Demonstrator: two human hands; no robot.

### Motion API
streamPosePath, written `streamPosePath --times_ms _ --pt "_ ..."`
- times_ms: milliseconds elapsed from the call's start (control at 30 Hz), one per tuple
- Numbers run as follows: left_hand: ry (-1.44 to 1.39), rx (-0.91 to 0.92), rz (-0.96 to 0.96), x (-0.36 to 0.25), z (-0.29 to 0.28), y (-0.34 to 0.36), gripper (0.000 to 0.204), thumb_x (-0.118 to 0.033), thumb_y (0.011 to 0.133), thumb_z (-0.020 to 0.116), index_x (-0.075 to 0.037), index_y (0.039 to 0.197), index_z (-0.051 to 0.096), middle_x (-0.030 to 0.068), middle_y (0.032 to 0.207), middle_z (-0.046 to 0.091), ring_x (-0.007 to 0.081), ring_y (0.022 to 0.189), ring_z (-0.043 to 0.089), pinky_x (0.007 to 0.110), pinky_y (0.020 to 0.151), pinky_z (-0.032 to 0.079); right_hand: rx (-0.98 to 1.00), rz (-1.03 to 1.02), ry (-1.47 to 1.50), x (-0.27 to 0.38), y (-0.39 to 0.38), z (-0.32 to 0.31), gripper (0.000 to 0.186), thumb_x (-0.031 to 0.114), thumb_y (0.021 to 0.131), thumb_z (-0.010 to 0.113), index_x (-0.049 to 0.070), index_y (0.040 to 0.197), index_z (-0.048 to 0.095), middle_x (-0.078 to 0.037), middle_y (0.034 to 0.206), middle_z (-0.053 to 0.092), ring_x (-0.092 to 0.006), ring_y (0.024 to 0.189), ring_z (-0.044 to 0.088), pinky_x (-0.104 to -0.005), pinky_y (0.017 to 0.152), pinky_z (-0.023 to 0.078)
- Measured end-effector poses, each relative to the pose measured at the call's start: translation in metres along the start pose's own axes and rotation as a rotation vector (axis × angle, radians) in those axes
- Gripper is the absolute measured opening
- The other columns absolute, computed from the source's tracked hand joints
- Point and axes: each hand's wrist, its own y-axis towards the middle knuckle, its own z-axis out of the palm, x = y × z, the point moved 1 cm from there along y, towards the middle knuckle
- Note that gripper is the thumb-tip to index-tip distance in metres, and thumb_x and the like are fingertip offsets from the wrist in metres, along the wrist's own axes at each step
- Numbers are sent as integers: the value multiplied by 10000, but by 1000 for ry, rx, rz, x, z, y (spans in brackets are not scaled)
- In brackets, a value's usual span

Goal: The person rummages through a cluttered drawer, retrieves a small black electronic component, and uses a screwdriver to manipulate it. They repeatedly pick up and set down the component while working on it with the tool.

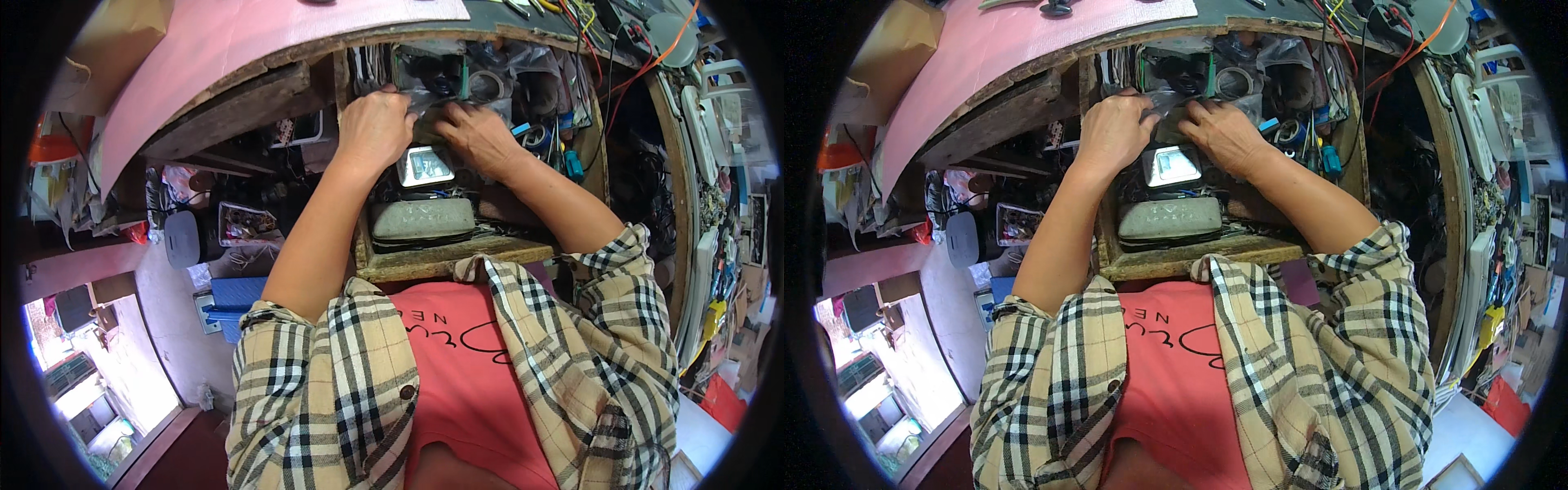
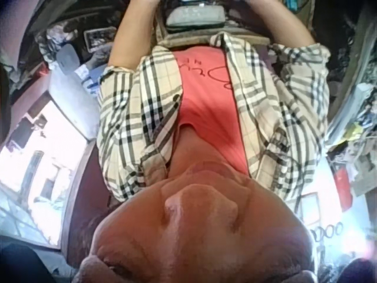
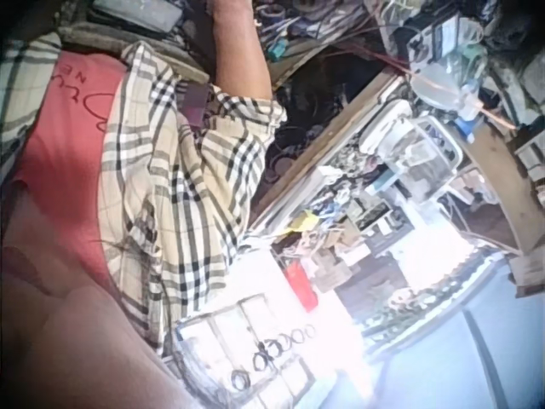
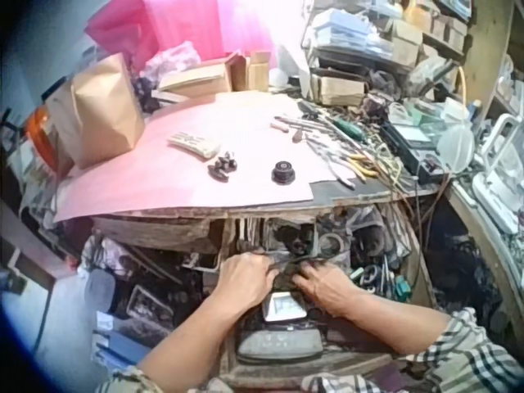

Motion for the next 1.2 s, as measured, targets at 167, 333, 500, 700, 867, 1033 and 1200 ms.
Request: streamPosePath --times_ms 167,333,500,700,867,1033,1200 --pt "-27 -93 24 7 7 3 145 -140 828 629 -28 876 706 217 849 663 388 799 655 457 734 528 -54 263 248 -4 -1 -4 207 146 768 643 59 956 661 -155 977 611 -333 845 630 -425 730 515" --pt "-61 -176 18 10 13 4 142 -119 838 602 -24 879 700 232 786 657 401 769 654 474 717 526 19 564 656 -19 -6 -24 253 179 849 626 -8 1011 674 -156 785 629 -278 749 640 -390 703 498" --pt "-50 -158 5 10 14 3 143 -122 841 601 -34 893 702 229 814 662 398 782 655 471 725 527 202 664 1137 -22 -17 -35 169 127 900 578 -22 946 644 3 685 543 -74 644 487 -257 613 431" --pt "-19 -134 14 10 12 3 161 -128 847 600 -43 934 705 224 834 667 386 789 660 464 727 530 218 763 1294 -19 -21 -40 197 119 901 588 -5 1052 616 26 766 554 -63 657 474 -224 590 407" --pt "13 -137 9 9 10 2 156 -131 847 602 -41 926 704 220 833 668 382 788 660 461 723 532 205 847 1298 -20 -28 -37 218 115 900 588 -1 1083 611 22 779 552 -59 661 473 -221 580 402" --pt "5 -148 25 9 9 2 153 -125 844 608 -38 927 703 216 835 670 385 783 659 461 723 532 287 826 1272 -30 -35 -30 123 118 907 581 16 969 611 35 753 530 -51 645 463 -214 573 398" --pt "-79 -196 15 8 5 -1 166 -123 846 612 -37 957 700 218 877 671 387 813 653 456 744 525 280 896 1440 -27 -33 -36 140 173 944 549 69 858 584 54 694 500 -42 589 446 -205 538 361"
